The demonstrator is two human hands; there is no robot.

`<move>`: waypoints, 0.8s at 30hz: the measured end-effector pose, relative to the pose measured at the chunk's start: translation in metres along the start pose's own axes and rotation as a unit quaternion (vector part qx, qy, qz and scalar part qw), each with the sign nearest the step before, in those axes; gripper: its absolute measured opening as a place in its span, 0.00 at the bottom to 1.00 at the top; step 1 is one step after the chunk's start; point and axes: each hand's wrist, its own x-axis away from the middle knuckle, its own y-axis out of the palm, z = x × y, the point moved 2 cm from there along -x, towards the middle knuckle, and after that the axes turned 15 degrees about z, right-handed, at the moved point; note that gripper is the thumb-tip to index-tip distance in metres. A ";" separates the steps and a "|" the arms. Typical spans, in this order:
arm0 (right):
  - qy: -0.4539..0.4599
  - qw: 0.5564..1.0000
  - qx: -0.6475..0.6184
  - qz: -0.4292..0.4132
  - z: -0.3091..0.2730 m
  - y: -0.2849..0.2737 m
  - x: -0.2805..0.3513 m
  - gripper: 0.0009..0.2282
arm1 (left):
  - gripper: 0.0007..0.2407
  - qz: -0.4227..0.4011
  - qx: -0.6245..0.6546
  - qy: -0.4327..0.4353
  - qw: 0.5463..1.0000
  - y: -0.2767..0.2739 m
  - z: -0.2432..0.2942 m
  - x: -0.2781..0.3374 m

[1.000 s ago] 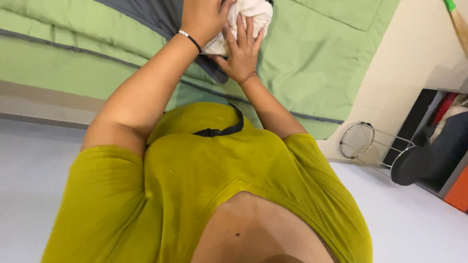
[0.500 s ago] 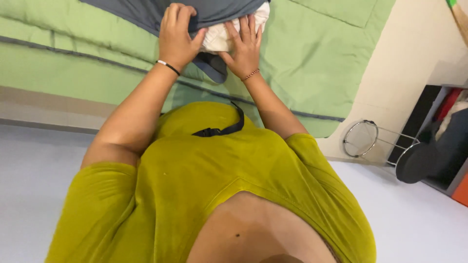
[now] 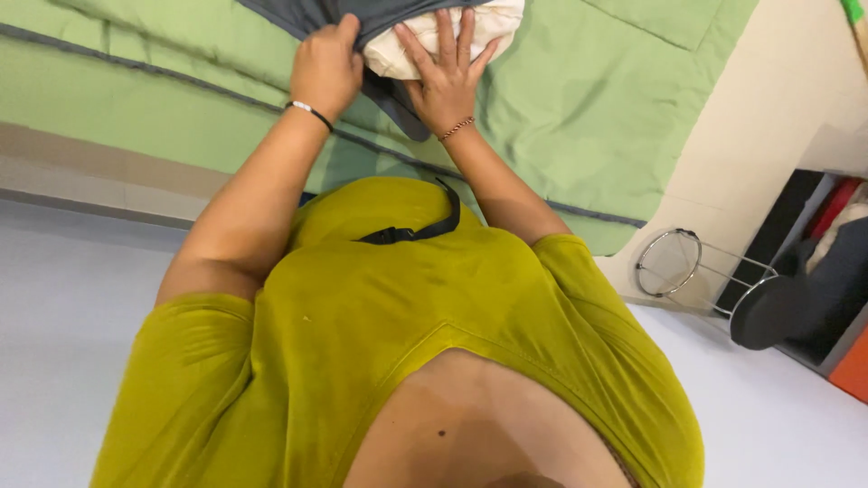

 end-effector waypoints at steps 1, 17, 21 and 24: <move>0.014 1.000 0.023 0.007 0.000 0.005 0.001 0.33 | 0.09 -0.020 0.004 0.003 1.000 -0.002 0.010 0.003; 0.530 0.686 -0.491 0.084 0.110 0.050 0.042 0.33 | 0.04 -0.031 0.038 -0.077 0.996 -0.004 -0.015 0.036; 0.313 0.854 -0.413 0.049 0.006 -0.020 -0.028 0.30 | 0.05 -0.042 0.015 -0.126 0.991 -0.005 -0.067 0.054; 0.102 0.948 -0.302 -0.014 -0.053 -0.051 -0.053 0.23 | 0.14 -0.104 -0.046 -0.229 0.967 -0.050 -0.088 0.063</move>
